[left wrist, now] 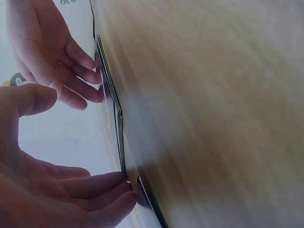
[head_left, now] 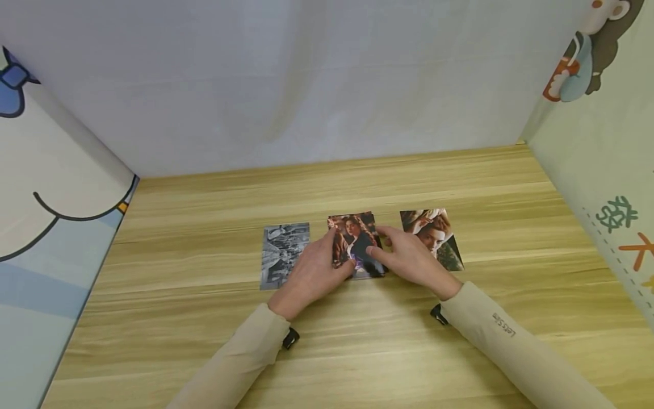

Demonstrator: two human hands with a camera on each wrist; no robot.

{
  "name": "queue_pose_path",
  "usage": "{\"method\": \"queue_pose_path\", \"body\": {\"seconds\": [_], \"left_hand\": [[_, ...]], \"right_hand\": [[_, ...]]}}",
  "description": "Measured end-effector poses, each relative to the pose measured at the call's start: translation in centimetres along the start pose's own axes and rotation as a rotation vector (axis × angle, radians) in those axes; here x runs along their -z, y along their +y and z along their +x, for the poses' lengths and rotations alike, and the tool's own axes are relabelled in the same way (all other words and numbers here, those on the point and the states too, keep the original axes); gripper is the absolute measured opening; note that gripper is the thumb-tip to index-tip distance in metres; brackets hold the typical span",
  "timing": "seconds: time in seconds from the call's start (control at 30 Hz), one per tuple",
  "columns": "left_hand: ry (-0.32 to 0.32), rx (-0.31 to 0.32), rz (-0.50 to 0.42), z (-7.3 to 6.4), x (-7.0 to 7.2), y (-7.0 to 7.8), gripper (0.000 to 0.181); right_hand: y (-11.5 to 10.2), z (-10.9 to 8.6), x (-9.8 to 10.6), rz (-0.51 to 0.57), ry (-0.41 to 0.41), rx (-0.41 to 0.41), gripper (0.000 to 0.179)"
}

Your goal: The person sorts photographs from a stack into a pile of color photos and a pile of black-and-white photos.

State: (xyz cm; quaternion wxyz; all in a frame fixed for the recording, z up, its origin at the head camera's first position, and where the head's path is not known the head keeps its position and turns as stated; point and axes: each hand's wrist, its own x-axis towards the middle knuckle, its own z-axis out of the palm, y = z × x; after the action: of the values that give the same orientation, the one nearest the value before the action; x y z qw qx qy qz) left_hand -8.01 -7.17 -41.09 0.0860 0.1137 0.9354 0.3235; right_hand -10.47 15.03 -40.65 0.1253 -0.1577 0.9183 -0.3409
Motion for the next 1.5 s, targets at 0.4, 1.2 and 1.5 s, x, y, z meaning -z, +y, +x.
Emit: {"method": "queue_pose_path", "body": {"seconds": [0.4, 1.2, 1.5], "left_hand": [[-0.003, 0.012, -0.032, -0.13, 0.14, 0.10, 0.081], [0.082, 0.058, -0.058, -0.51, 0.23, 0.65, 0.080], [0.160, 0.015, -0.143, -0.76, 0.04, 0.47, 0.072]], "right_hand": [[-0.26, -0.18, -0.04, 0.017, 0.022, 0.001, 0.062], [-0.66, -0.73, 0.42, 0.091, 0.080, 0.014, 0.055], [-0.40, -0.89, 0.72, 0.128, 0.080, -0.006, 0.052]]}}
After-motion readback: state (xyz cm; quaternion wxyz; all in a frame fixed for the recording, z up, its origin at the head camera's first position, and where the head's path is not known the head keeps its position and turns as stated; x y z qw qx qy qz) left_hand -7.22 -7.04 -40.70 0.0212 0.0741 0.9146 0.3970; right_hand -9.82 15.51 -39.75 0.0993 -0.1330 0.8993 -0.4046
